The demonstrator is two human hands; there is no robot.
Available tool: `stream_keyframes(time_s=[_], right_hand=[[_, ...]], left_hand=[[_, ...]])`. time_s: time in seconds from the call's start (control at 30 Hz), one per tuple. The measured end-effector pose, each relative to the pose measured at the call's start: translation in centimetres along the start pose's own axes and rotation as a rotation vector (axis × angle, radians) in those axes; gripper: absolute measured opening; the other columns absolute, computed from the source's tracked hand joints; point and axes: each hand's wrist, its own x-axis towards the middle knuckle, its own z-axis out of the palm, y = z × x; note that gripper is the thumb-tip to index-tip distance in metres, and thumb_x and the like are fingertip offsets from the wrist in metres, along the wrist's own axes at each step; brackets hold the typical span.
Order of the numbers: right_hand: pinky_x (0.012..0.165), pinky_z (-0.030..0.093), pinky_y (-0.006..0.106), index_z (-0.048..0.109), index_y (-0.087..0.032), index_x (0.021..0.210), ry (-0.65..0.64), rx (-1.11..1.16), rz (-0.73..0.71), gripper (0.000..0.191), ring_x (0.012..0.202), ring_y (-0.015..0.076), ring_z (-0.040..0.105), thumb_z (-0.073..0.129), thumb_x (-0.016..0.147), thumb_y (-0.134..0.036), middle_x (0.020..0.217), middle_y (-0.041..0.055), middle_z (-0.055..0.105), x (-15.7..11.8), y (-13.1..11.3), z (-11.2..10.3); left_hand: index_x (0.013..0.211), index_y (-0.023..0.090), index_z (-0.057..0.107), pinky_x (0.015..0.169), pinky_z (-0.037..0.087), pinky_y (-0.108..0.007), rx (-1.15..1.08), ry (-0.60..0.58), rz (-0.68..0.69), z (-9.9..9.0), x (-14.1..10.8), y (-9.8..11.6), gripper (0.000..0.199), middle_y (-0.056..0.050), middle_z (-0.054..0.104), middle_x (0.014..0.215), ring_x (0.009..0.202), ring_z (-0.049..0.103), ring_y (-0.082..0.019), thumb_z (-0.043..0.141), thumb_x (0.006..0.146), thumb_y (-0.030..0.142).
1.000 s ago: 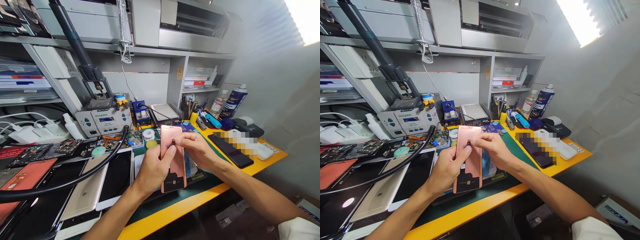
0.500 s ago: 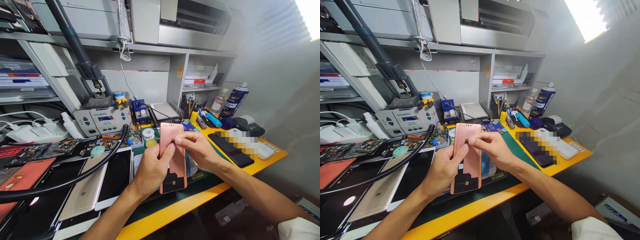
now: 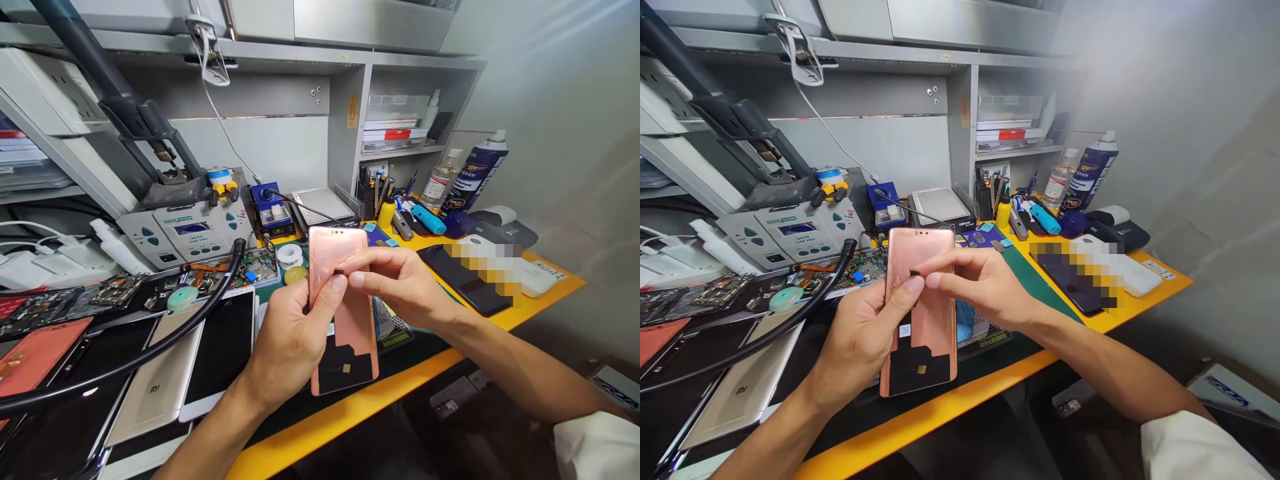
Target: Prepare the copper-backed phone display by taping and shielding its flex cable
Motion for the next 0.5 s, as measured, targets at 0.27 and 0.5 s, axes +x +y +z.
stream_keyframes(time_s=[0.27,0.5], right_hand=[[0.059,0.053,0.028,0.055,-0.035,0.135,0.137,-0.04,-0.078,0.061,0.074,0.016,0.062,0.078,0.079,-0.027,0.113,0.0036,0.065,-0.1,-0.5,0.7],[0.046,0.043,0.025,0.058,-0.019,0.07,-0.129,-0.145,0.103,0.036,0.046,0.0126,0.053,0.061,0.09,-0.048,0.057,-0.0013,0.056,-0.2,0.3,1.5]], left_hand=[[0.07,0.018,0.061,0.051,0.039,-0.025,-0.099,0.145,-0.045,-0.7,0.0,0.8,0.039,0.0,0.055,0.059,0.057,0.05,-0.014,0.058,0.086,0.053],[0.069,0.017,0.058,0.052,0.04,-0.023,-0.09,0.173,0.028,-1.2,0.8,0.8,0.037,0.001,0.056,0.062,0.058,0.051,-0.012,0.057,0.089,0.048]])
